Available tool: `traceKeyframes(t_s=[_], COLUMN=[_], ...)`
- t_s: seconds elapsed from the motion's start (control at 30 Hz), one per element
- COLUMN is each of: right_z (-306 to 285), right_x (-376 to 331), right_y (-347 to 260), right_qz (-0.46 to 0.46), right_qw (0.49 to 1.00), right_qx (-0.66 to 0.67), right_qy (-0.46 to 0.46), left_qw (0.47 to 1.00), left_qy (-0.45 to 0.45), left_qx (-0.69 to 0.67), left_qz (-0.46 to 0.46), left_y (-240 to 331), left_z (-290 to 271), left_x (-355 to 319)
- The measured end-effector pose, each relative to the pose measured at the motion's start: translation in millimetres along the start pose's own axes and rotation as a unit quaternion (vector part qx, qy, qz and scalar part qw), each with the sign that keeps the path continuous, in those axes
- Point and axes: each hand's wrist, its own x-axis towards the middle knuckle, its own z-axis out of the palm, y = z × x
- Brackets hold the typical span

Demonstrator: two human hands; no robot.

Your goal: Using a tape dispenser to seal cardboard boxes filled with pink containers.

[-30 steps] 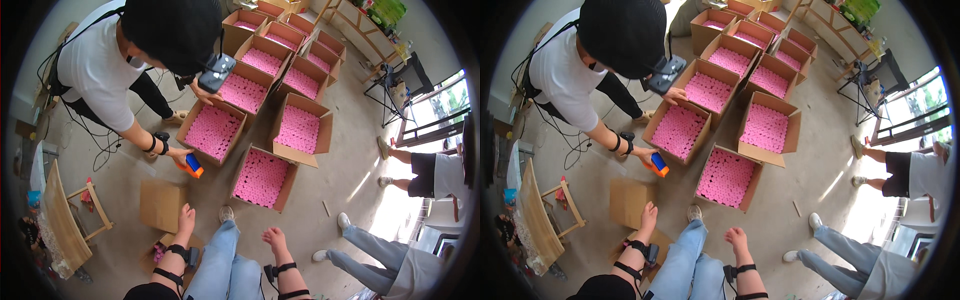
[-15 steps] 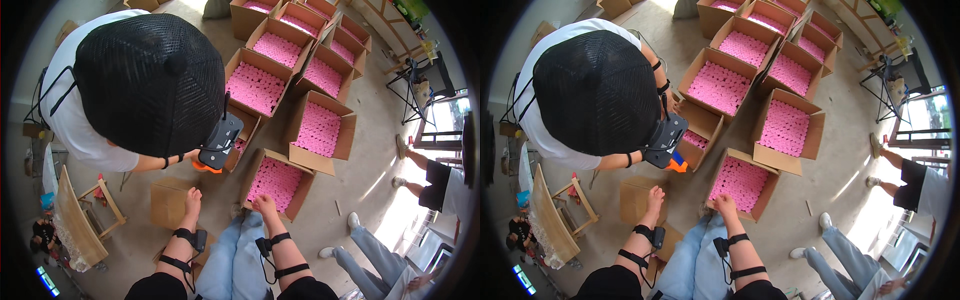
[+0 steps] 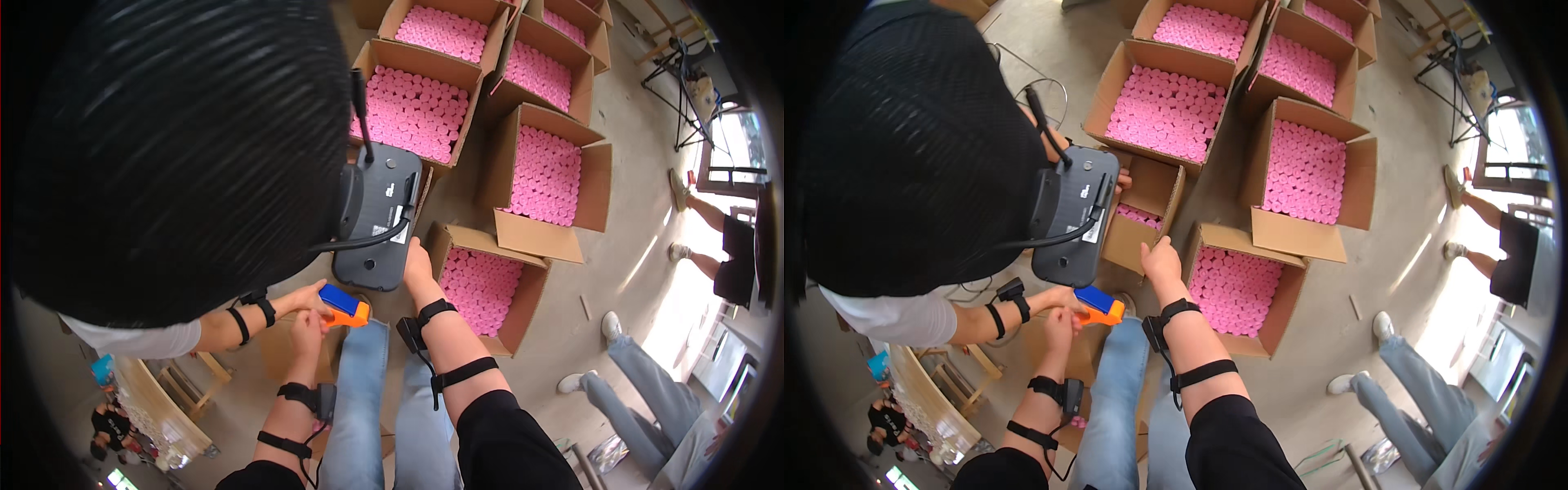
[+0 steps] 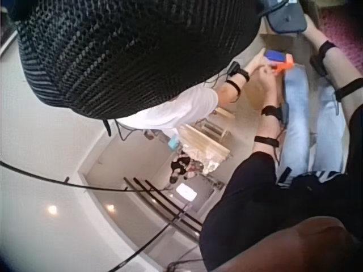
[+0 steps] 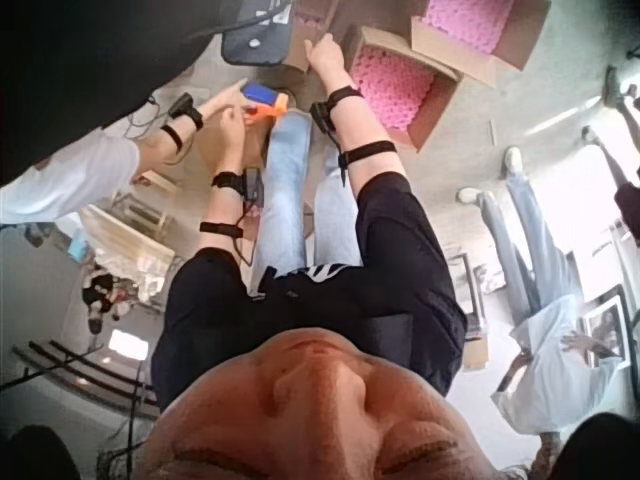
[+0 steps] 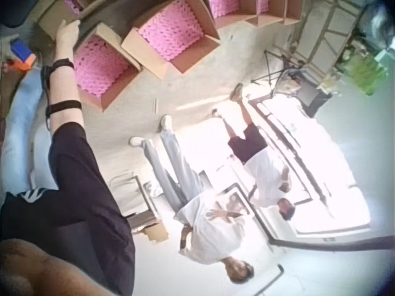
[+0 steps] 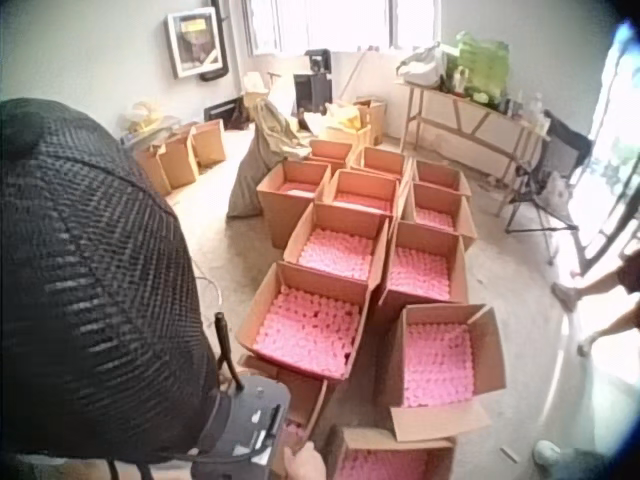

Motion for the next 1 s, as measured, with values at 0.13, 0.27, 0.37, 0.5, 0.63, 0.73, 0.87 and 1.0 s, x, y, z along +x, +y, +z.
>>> traceKeyframes(t_s=[0.13,0.27,0.37,0.5,0.63,0.73,0.87,1.0], right_z=[3.2,16.2,21.0,44.6,83.8,96.9,96.8,112.4], right_x=[10.7,12.0,11.3,-18.6,-59.0,-73.2,-56.6,-5.9], right_y=[-7.0,-11.1,4.0,7.7,22.8,-4.6,14.4,65.5], right_qz=[0.013,-0.015,-0.04,-0.041,0.012,0.076,0.009,-0.007], right_qw=[0.999,0.999,0.997,0.997,0.995,0.989,0.959,0.914], right_qx=[-0.023,-0.022,-0.026,0.005,0.071,0.126,0.284,0.384], right_qy=[0.026,0.047,0.064,0.067,0.075,-0.03,0.004,0.127], left_qw=[0.985,0.865,0.919,0.835,0.78,0.823,0.888,0.908], left_qy=[-0.025,0.068,0.029,0.056,-0.032,-0.028,-0.044,-0.211], left_qx=[0.152,0.25,0.195,0.389,0.487,0.448,0.385,0.306], left_qz=[0.079,0.43,0.341,0.385,0.392,0.348,0.249,0.194], left_y=[39.9,72.7,117.3,127.4,151.3,121.0,126.8,155.3], left_z=[-4.9,13.7,30.3,29.6,58.3,49.4,71.5,69.7], left_x=[-10.8,15.1,32.5,126.4,143.3,186.1,225.9,248.1])
